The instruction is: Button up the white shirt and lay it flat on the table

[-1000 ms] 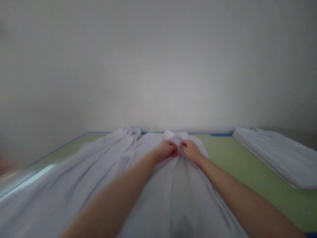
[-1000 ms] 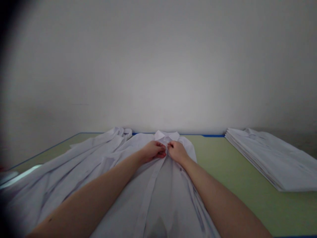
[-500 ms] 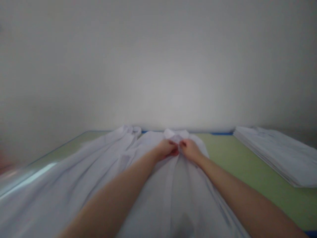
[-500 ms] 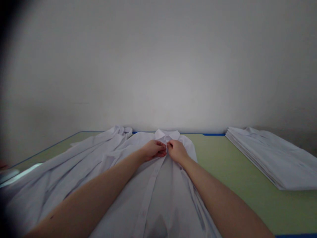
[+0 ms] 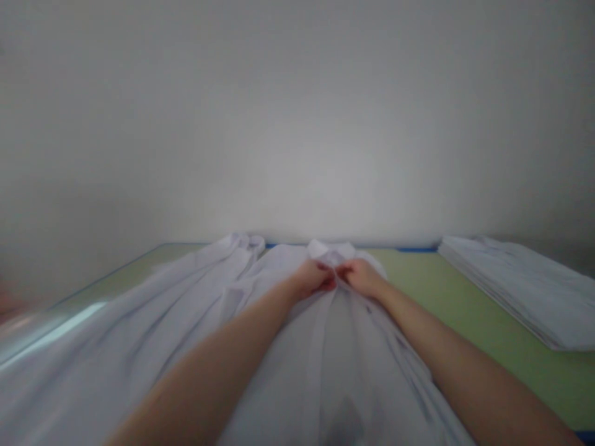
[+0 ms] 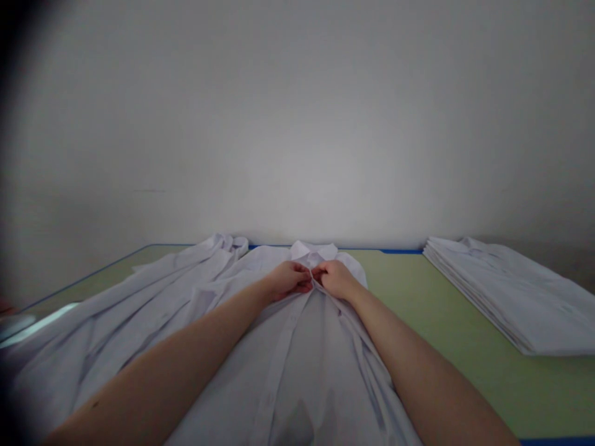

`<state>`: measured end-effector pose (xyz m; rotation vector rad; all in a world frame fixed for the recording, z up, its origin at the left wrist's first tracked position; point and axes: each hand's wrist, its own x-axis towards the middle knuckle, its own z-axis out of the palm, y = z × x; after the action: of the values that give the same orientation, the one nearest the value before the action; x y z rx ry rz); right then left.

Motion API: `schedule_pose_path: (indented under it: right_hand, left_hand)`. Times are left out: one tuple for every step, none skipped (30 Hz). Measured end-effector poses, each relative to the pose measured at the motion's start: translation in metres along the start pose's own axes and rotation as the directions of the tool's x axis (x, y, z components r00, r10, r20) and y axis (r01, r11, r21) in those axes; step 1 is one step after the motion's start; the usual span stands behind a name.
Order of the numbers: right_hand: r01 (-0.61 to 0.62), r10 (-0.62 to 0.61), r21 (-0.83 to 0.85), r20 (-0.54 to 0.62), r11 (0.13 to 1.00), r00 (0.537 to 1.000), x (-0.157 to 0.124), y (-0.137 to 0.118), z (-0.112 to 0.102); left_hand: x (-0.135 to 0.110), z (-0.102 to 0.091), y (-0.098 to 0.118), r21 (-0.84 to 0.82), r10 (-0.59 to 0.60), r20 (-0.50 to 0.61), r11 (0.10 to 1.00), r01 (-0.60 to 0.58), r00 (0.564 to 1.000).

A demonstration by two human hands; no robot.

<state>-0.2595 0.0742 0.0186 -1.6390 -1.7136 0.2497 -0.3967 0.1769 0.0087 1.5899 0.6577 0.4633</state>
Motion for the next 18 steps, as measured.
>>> schedule_pose_path:
  right_hand:
    - [0.011,-0.011,-0.007,-0.003,1.0,1.0,-0.0002,0.001,-0.0003]
    - [0.023,-0.023,-0.013,-0.008,1.0,1.0,-0.0006,0.0019,0.0]
    - [0.033,-0.033,-0.016,-0.018,0.999,0.999,-0.001,0.0026,0.0008]
    - [0.039,-0.039,-0.015,-0.031,0.999,0.999,-0.0016,0.0031,0.0019]
    - [0.043,-0.044,-0.013,-0.046,0.999,0.998,-0.0022,0.0033,0.0031]
    - [0.046,-0.047,-0.013,-0.06,0.999,0.997,-0.0028,0.0033,0.0042]
    - [0.049,-0.05,-0.018,-0.072,0.999,0.996,-0.0033,0.0031,0.0051]
    - [0.052,-0.054,-0.028,-0.08,0.998,0.995,-0.0038,0.0027,0.0057]
    - [0.059,-0.062,-0.041,-0.086,0.997,0.994,-0.0042,0.0022,0.0058]
    - [0.067,-0.072,-0.056,-0.09,0.996,0.993,-0.0046,0.0015,0.0056]
    - [0.077,-0.084,-0.074,-0.096,0.994,0.992,-0.0049,0.0007,0.0051]
    - [0.088,-0.098,-0.095,-0.104,0.992,0.99,-0.0052,-0.0002,0.0044]
    - [0.101,-0.114,-0.116,-0.115,0.988,0.987,-0.0056,-0.0011,0.0036]
    - [0.115,-0.132,-0.134,-0.127,0.984,0.983,-0.0059,-0.0019,0.0029]
    - [0.129,-0.15,-0.149,-0.137,0.98,0.979,-0.0064,-0.0026,0.0024]
    - [0.142,-0.165,-0.159,-0.145,0.977,0.976,-0.0068,-0.0031,0.0021]
    - [0.15,-0.176,-0.167,-0.151,0.974,0.973,-0.0072,-0.0032,0.0021]
    - [0.156,-0.182,-0.174,-0.151,0.972,0.972,-0.0075,-0.003,0.0025]
  left_hand:
    - [-0.0003,0.0,0.0005,-0.001,0.007,0.002,1.0,-0.007,1.0]
    - [-0.0005,-0.0001,0.001,-0.002,0.015,0.005,1.0,-0.015,1.0]
    - [-0.0005,-0.0003,0.0013,-0.003,0.023,0.006,1.0,-0.023,1.0]
    - [-0.0004,-0.0006,0.0014,-0.002,0.029,0.012,1.0,-0.028,1.0]
    - [0.0,-0.0009,0.0012,-0.001,0.031,0.021,1.0,-0.031,0.999]
    - [0.0004,-0.0013,0.0008,-0.001,0.032,0.032,0.999,-0.032,0.999]
    - [0.001,-0.0017,0.0001,-0.001,0.031,0.043,1.0,-0.031,0.999]
    - [0.0015,-0.0022,-0.0007,-0.002,0.03,0.055,1.0,-0.03,0.998]
    - [0.0021,-0.0026,-0.0015,-0.006,0.03,0.064,1.0,-0.029,0.998]
    - [0.0027,-0.003,-0.0023,-0.012,0.028,0.071,1.0,-0.027,0.997]
    - [0.0032,-0.0034,-0.0028,-0.021,0.027,0.075,0.999,-0.025,0.997]
    - [0.0036,-0.0039,-0.003,-0.034,0.027,0.079,0.999,-0.024,0.997]
    - [0.0039,-0.0044,-0.0027,-0.05,0.028,0.085,0.998,-0.024,0.996]
    - [0.0039,-0.0049,-0.002,-0.072,0.031,0.091,0.997,-0.024,0.995]
    - [0.0036,-0.0052,-0.0008,-0.094,0.033,0.1,0.995,-0.024,0.994]
    - [0.003,-0.0053,0.0009,-0.118,0.035,0.105,0.993,-0.023,0.994]
    - [0.002,-0.005,0.0029,-0.143,0.03,0.107,0.99,-0.015,0.994]
    - [0.0007,-0.0043,0.005,-0.168,0.017,0.108,0.986,0.001,0.994]
